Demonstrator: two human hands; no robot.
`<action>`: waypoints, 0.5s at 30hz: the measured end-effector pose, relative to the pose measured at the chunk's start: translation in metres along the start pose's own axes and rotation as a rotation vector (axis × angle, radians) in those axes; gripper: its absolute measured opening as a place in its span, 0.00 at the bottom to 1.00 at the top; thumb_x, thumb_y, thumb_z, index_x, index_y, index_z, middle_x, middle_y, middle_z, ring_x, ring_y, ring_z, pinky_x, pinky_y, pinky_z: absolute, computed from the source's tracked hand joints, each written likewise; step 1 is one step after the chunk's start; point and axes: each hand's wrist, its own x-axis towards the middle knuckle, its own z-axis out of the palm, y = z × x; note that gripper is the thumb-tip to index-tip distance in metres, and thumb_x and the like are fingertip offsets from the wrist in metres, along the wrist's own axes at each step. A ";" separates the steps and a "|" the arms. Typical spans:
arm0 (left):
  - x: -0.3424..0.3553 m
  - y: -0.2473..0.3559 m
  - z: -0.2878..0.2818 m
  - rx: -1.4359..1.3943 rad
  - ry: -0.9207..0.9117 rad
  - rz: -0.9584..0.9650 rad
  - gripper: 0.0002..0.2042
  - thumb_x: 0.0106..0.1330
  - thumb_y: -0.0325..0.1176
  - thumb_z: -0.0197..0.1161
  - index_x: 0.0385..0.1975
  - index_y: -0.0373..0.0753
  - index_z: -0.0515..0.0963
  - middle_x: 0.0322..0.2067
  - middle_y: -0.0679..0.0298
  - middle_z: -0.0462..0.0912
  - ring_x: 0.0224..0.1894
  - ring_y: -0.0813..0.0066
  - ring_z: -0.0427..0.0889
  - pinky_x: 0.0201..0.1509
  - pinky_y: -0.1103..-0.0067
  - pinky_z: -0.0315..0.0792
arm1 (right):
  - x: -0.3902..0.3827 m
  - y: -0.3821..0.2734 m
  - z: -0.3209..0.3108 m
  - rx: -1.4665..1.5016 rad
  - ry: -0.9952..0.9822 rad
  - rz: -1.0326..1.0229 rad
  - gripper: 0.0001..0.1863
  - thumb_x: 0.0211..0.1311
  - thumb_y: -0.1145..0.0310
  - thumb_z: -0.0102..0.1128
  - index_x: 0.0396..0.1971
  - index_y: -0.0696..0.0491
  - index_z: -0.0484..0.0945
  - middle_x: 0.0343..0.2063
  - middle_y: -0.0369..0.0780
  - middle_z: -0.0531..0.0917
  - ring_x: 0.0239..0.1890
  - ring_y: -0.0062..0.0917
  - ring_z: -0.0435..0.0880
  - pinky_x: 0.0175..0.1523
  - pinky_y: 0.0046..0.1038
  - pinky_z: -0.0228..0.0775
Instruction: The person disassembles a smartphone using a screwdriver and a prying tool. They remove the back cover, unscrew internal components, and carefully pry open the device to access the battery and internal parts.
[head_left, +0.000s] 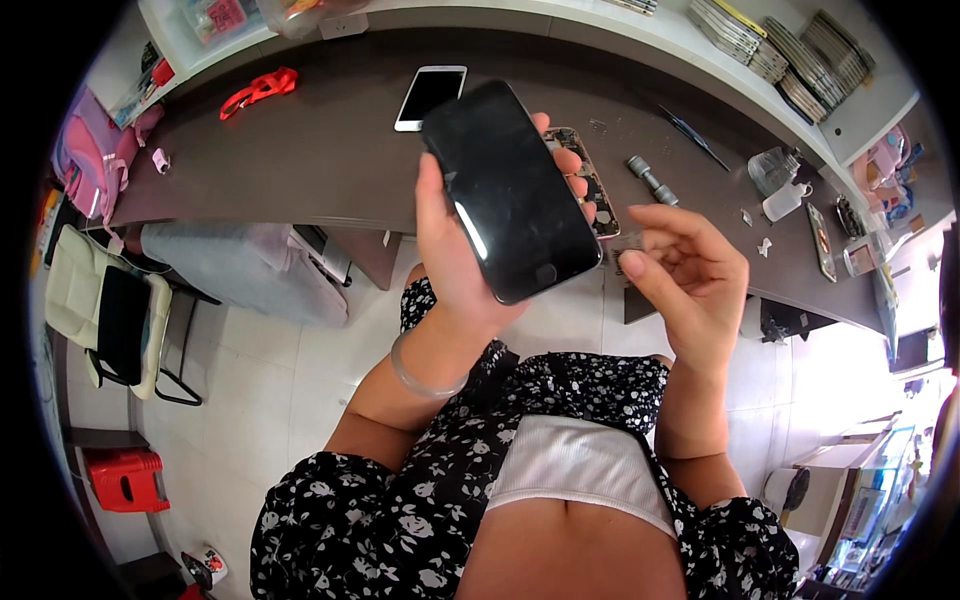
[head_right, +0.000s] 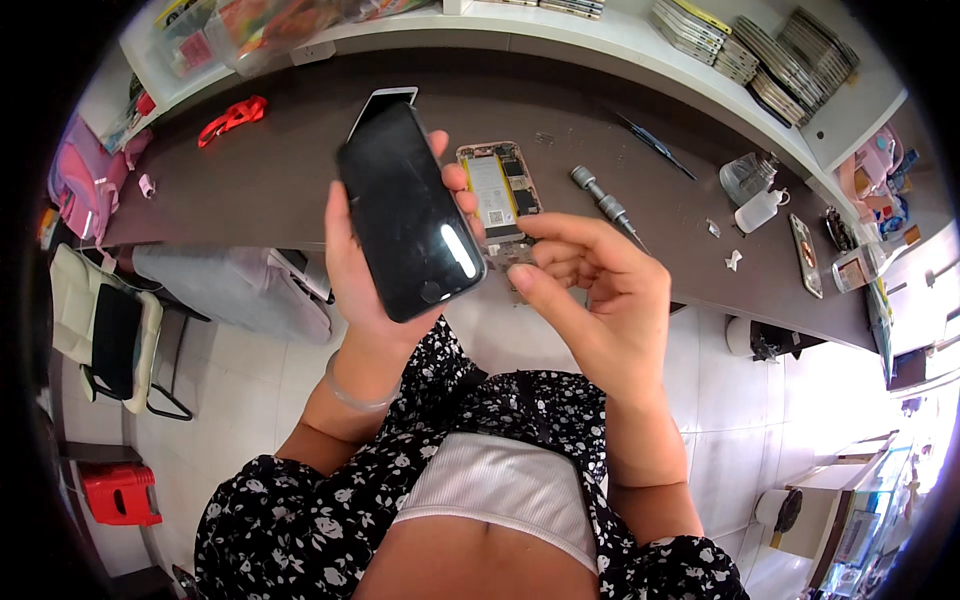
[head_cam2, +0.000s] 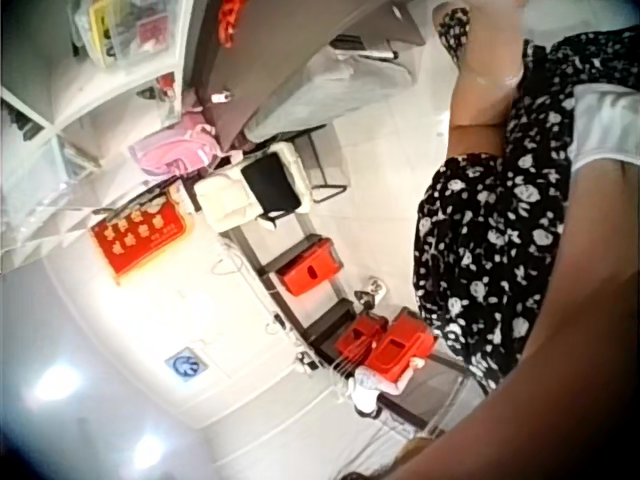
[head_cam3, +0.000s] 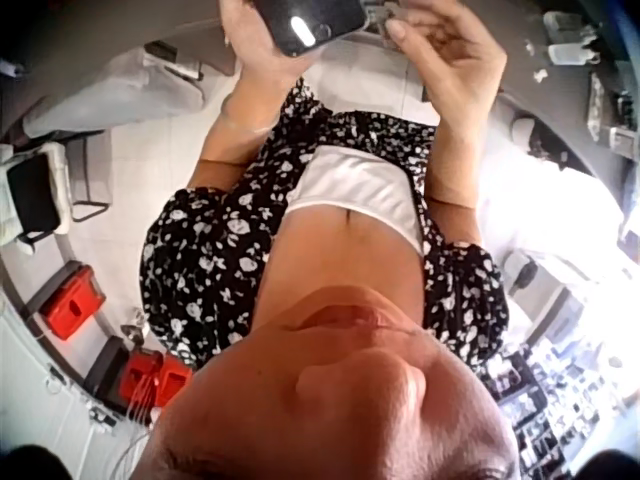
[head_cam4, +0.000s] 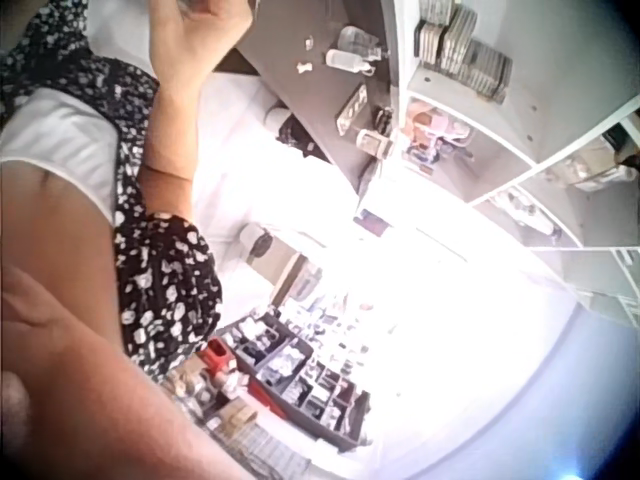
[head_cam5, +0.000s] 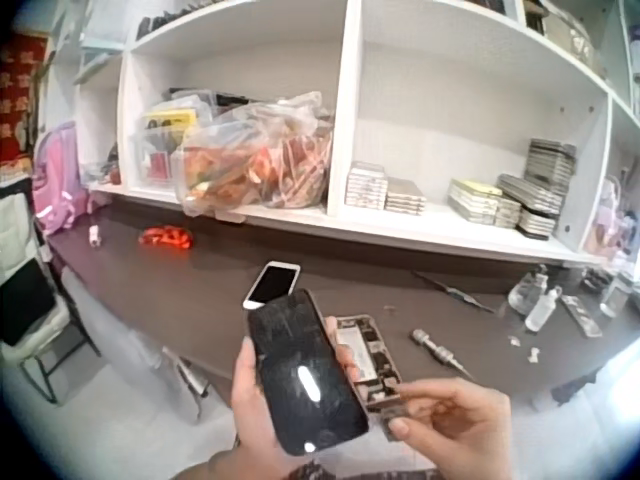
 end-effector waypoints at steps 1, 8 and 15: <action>-0.003 -0.001 0.004 -0.116 0.088 -0.055 0.32 0.67 0.54 0.36 0.58 0.30 0.59 0.45 0.50 0.73 0.46 0.60 0.74 0.52 0.67 0.71 | -0.003 -0.002 0.000 -0.001 0.023 -0.019 0.16 0.49 0.84 0.63 0.41 0.65 0.75 0.29 0.39 0.81 0.31 0.16 0.79 0.37 0.15 0.70; -0.009 -0.008 0.028 -0.307 0.355 -0.214 0.32 0.69 0.52 0.22 0.48 0.31 0.68 0.43 0.53 0.75 0.49 0.59 0.73 0.58 0.65 0.67 | -0.006 -0.006 0.000 0.038 0.013 -0.100 0.15 0.48 0.84 0.63 0.39 0.65 0.76 0.30 0.39 0.81 0.32 0.17 0.79 0.37 0.17 0.71; -0.006 -0.012 0.029 -0.297 0.451 -0.225 0.33 0.69 0.53 0.21 0.48 0.31 0.69 0.43 0.52 0.75 0.48 0.58 0.73 0.57 0.64 0.68 | -0.007 -0.007 0.001 0.014 0.023 -0.100 0.15 0.48 0.83 0.65 0.39 0.64 0.77 0.29 0.37 0.81 0.31 0.15 0.78 0.37 0.16 0.70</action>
